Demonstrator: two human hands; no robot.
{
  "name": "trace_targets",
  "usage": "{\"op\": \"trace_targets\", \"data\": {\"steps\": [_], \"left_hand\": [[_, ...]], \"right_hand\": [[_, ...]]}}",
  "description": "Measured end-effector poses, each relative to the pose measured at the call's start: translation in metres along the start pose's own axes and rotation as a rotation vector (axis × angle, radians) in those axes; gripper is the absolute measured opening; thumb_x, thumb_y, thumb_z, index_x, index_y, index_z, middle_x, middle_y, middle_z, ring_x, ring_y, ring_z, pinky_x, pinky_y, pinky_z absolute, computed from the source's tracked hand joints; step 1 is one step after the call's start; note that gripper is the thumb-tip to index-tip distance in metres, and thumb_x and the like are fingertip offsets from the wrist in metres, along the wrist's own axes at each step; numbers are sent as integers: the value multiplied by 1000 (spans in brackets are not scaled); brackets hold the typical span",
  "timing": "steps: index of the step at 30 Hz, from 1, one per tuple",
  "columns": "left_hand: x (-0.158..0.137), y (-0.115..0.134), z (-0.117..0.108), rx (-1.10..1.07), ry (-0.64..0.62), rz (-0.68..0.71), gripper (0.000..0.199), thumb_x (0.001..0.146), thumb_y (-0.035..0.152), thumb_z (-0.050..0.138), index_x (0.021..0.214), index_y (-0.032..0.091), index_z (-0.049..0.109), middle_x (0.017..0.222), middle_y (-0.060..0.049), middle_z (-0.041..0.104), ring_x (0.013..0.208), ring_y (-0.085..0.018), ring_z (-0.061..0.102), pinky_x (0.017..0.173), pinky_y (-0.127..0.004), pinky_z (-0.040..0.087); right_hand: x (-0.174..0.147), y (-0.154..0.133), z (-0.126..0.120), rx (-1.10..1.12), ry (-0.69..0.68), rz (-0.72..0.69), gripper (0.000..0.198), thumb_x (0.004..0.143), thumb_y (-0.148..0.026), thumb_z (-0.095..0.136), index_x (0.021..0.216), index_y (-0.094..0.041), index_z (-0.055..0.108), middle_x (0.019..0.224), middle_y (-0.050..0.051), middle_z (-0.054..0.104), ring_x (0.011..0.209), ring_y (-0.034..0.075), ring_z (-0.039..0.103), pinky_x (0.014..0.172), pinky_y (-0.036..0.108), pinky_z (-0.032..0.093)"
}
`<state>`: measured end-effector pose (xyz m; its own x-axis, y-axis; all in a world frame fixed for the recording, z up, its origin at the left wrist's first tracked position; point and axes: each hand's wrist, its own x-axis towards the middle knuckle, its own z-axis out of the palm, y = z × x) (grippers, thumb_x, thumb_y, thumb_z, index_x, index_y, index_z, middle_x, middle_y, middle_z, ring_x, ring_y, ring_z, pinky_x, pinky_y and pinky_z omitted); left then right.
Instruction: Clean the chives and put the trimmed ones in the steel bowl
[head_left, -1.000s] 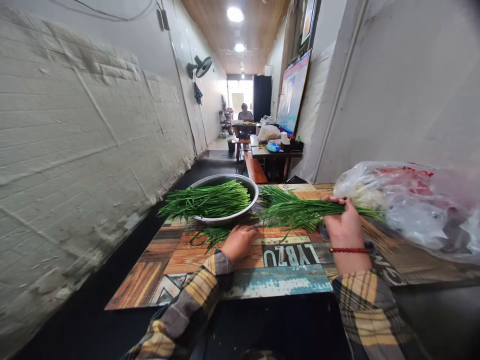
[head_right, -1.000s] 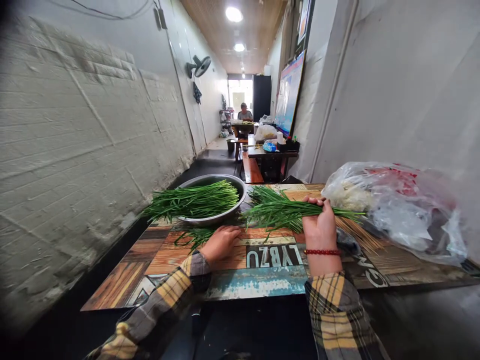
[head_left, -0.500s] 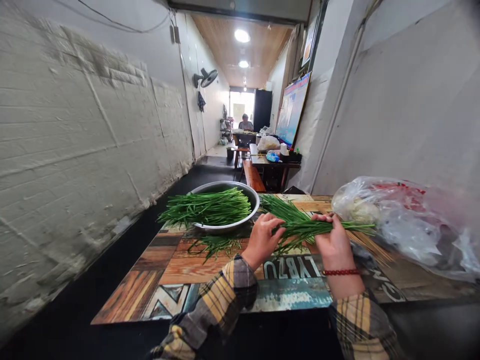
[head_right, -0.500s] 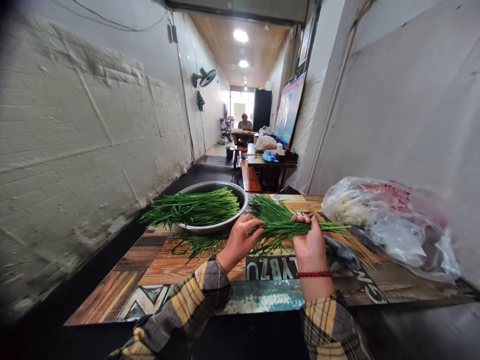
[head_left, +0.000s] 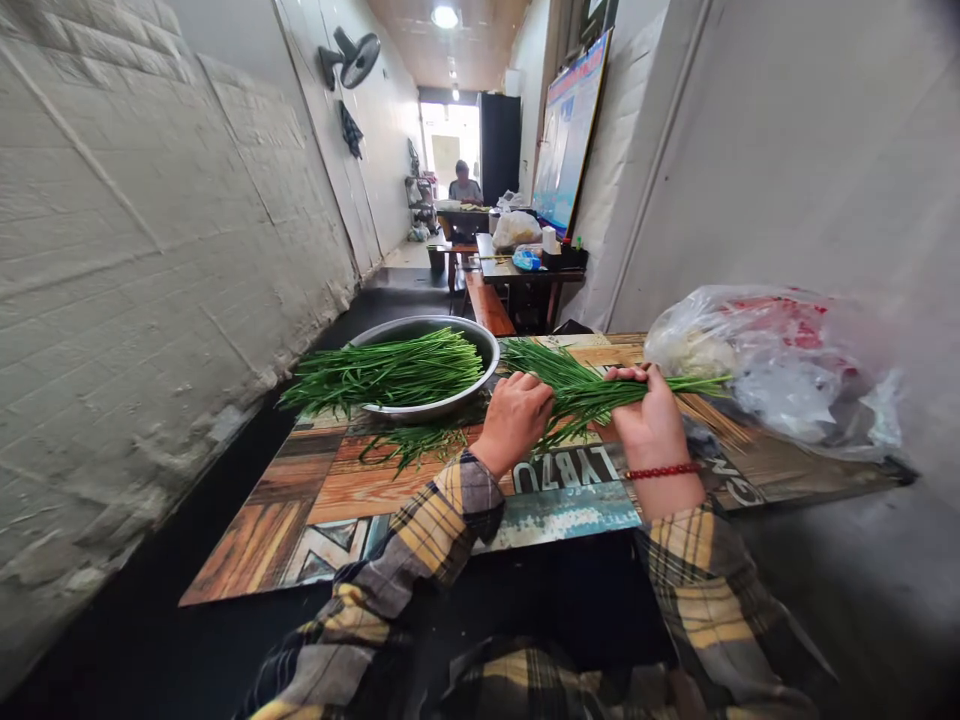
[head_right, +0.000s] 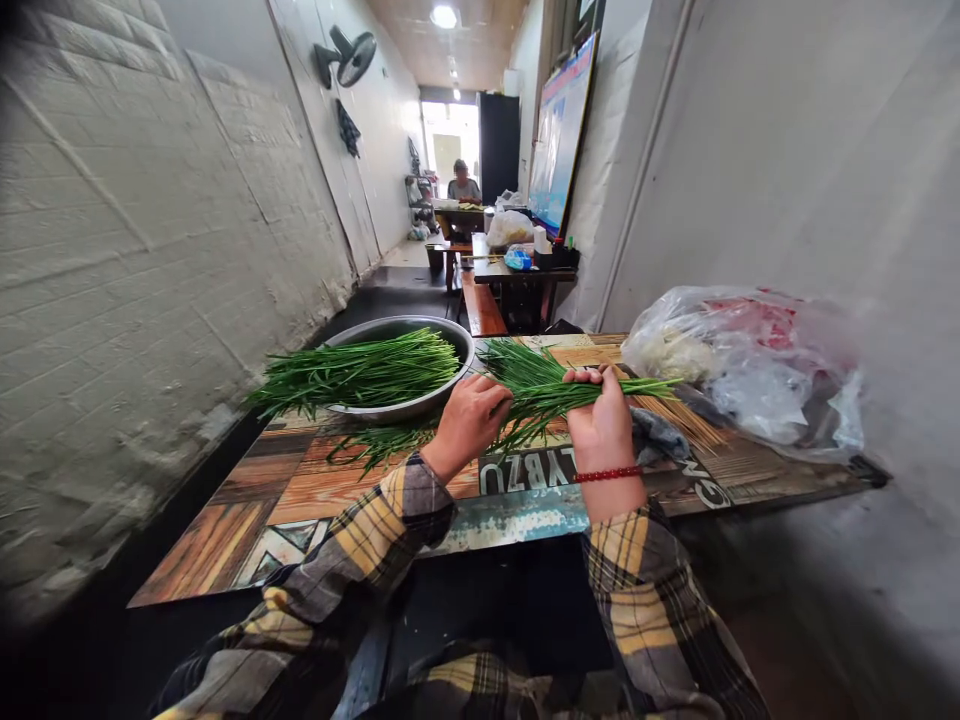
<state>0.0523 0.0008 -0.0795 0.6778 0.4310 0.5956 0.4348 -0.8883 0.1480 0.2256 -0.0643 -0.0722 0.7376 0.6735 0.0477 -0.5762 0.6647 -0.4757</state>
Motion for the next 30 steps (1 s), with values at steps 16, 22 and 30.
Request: {"op": "trace_targets", "data": {"steps": [16,22,30], "left_hand": [[-48,-18,24,-327,305,-468,14,88,24,49,93,18,60,88,-5,55,78,-15,52,73,-28,41],[-56,35,54,-1006,-110,-519,27,80,39,60,94,16,62,67,1,58,54,-9,49,54,-22,37],[-21,54,61,-1653,-167,-712,45,74,57,60,87,14,57,61,4,55,40,-4,41,40,-18,25]], "right_hand": [[9,-6,15,-2,148,-136,28,90,-9,40,65,-20,31,57,-10,35,50,5,41,62,22,51],[7,9,14,2,145,-117,26,88,-10,42,65,-20,34,57,-10,36,50,4,44,63,21,52],[4,12,3,-8,106,-97,26,84,-12,49,64,-20,35,58,-10,38,49,4,45,61,20,52]]}}
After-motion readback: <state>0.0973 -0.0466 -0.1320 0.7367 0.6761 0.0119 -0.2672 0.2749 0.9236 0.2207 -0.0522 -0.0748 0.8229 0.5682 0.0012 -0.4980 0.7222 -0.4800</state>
